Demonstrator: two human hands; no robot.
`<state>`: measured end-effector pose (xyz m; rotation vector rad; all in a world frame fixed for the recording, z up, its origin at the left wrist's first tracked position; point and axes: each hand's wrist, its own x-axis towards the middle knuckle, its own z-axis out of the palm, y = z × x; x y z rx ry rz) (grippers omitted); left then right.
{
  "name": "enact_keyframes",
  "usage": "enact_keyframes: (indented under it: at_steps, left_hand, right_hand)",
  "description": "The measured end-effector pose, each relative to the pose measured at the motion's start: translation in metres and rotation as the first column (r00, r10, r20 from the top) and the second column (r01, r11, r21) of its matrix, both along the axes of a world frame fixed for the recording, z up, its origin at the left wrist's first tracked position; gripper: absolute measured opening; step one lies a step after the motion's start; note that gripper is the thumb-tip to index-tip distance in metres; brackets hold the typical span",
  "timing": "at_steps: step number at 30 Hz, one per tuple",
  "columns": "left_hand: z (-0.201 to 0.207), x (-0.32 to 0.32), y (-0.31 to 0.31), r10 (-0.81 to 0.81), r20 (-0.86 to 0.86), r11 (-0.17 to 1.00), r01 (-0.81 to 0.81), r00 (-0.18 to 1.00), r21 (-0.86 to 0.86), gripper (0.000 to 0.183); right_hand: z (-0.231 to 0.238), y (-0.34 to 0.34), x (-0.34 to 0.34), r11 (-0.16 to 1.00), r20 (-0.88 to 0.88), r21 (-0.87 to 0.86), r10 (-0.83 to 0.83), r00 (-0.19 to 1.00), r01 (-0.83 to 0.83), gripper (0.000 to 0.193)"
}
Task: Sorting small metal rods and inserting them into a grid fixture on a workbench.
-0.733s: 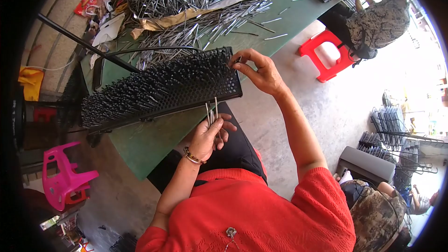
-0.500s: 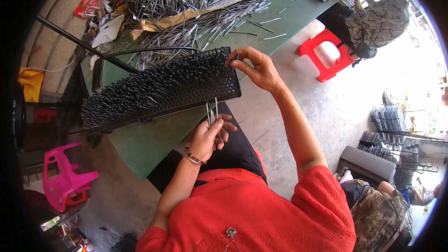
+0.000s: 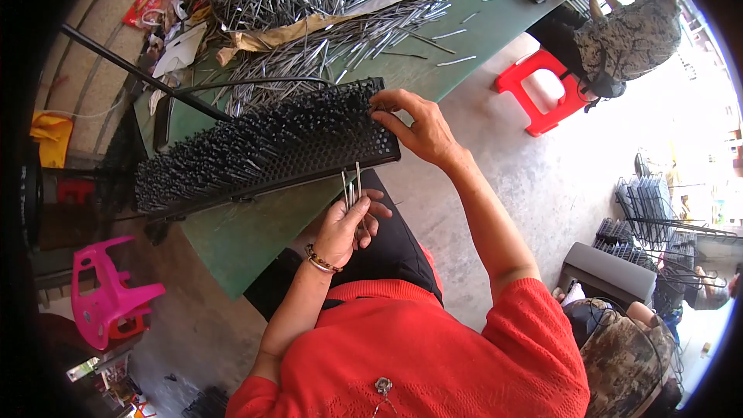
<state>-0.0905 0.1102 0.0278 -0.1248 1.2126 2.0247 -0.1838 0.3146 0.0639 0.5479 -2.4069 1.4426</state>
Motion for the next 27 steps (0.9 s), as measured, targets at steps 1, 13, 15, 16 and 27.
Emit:
enact_keyframes:
  at_steps: [1,13,15,16,27]
  left_hand:
    - [0.0,0.0,0.0,0.001,0.003,1.0,-0.001,1.0,-0.002,0.027]
    - [0.002,0.002,-0.002,-0.024,0.011,0.998,0.023,1.0,0.052,0.032]
    - [0.006,-0.002,-0.006,-0.019,0.002,0.997,0.019,1.0,0.075,0.033]
    - [0.008,-0.003,-0.009,-0.016,-0.006,0.995,0.016,1.0,0.095,0.034]
    - [0.023,-0.003,-0.034,-0.086,-0.071,0.982,0.097,0.994,0.164,0.038]
  right_hand:
    - [0.001,-0.003,0.001,1.0,-0.015,-0.026,-0.017,1.0,0.016,0.025]
    - [-0.001,-0.015,0.011,0.982,-0.253,0.079,-0.145,0.956,0.17,0.016]
    - [0.006,-0.016,0.018,0.983,-0.178,0.035,-0.172,0.969,0.181,0.016]
    - [0.01,-0.018,0.024,0.98,-0.1,-0.009,-0.197,0.975,0.197,0.017]
    - [0.013,-0.064,0.045,0.932,0.705,-0.334,0.346,0.619,-0.141,0.025]
